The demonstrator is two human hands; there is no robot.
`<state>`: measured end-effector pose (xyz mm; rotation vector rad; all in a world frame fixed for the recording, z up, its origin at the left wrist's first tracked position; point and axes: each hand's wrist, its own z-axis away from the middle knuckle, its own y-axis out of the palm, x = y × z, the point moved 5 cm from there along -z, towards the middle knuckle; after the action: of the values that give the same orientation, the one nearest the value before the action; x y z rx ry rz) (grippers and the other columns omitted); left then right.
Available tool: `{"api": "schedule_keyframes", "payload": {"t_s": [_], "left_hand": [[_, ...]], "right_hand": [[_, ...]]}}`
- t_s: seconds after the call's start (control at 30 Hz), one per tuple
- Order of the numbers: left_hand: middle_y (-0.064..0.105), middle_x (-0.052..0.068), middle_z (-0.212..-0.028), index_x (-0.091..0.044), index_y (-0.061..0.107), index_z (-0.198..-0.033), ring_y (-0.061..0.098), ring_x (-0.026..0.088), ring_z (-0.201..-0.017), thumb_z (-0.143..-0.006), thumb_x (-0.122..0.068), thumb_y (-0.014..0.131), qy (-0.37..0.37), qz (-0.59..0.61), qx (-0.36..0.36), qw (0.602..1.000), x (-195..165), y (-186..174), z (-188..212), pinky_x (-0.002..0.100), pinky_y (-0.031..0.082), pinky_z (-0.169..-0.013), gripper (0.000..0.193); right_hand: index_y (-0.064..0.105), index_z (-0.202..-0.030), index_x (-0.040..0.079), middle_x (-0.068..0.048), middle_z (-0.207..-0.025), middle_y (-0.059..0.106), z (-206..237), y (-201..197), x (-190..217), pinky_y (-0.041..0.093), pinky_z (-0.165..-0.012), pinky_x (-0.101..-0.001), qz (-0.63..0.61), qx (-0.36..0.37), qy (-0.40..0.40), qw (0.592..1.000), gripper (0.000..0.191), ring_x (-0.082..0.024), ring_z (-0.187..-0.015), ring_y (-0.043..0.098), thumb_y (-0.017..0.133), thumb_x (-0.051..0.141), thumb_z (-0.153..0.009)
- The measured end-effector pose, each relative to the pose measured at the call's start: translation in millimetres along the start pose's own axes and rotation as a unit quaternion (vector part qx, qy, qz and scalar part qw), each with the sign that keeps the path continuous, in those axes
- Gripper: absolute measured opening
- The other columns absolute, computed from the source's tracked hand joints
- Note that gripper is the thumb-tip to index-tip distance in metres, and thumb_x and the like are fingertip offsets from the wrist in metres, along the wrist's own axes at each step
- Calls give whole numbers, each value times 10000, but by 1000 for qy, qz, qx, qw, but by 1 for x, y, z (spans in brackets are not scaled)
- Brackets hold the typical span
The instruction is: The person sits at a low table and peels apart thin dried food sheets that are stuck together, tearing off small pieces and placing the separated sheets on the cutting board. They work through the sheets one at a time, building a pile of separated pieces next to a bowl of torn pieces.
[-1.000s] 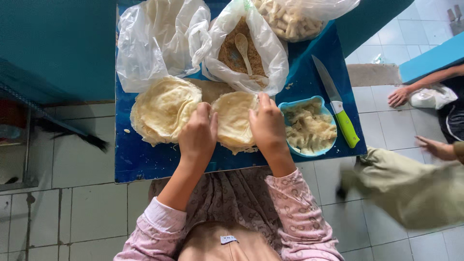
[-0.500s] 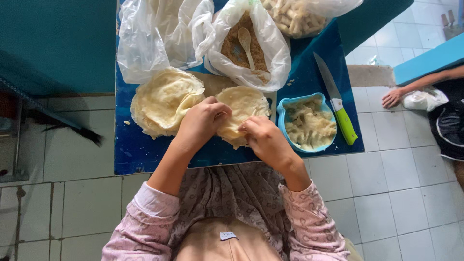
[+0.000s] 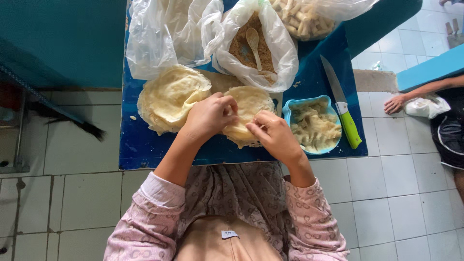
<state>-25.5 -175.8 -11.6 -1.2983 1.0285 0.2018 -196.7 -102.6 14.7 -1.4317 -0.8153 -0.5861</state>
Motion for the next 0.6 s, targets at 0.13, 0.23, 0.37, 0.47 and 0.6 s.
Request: {"api": "schedule_keyframes", "payload": {"t_s": [0.13,0.23,0.37,0.47,0.6], "left_hand": [[652,50,-876,-170,703,-920,684,283,-799,-791,-328,803,-3,-5,-8,1000,2,3,-2,427,533,-683,227],[655,56,-885,-165,695,-917,683,295,-809,-800,-338,805,0,-20,-16,1000,3,6,-3,435,531,-683,236],[659,56,-900,-168,688,-921,687,295,-820,-798,-327,799,-8,-35,-13,999,3,8,-4,440,534,-688,230],[659,57,-907,-166,682,-929,687,294,-827,-800,-328,800,-9,-36,-9,999,3,8,-4,441,534,-690,238],[656,62,-911,-163,678,-940,681,304,-834,-814,-347,800,-5,-43,-9,999,4,9,-5,445,531,-695,254]], "right_hand": [[654,-919,-16,-144,-916,640,1,6,13,495,-743,-406,87,-19,-62,994,223,-318,-863,629,759,170,-859],[667,-945,0,-146,-960,643,1,13,21,489,-779,-430,140,-16,-123,982,207,-346,-905,621,756,145,-827],[679,-942,17,-141,-948,641,-5,17,10,508,-751,-401,94,9,-76,993,125,-311,-868,637,728,99,-862],[686,-959,19,-122,-933,663,-11,17,0,521,-728,-378,34,13,-30,999,91,-276,-837,664,706,83,-897],[639,-1008,1,-118,-936,644,-11,18,0,525,-765,-385,53,-20,-38,998,116,-285,-854,662,673,75,-926]]}}
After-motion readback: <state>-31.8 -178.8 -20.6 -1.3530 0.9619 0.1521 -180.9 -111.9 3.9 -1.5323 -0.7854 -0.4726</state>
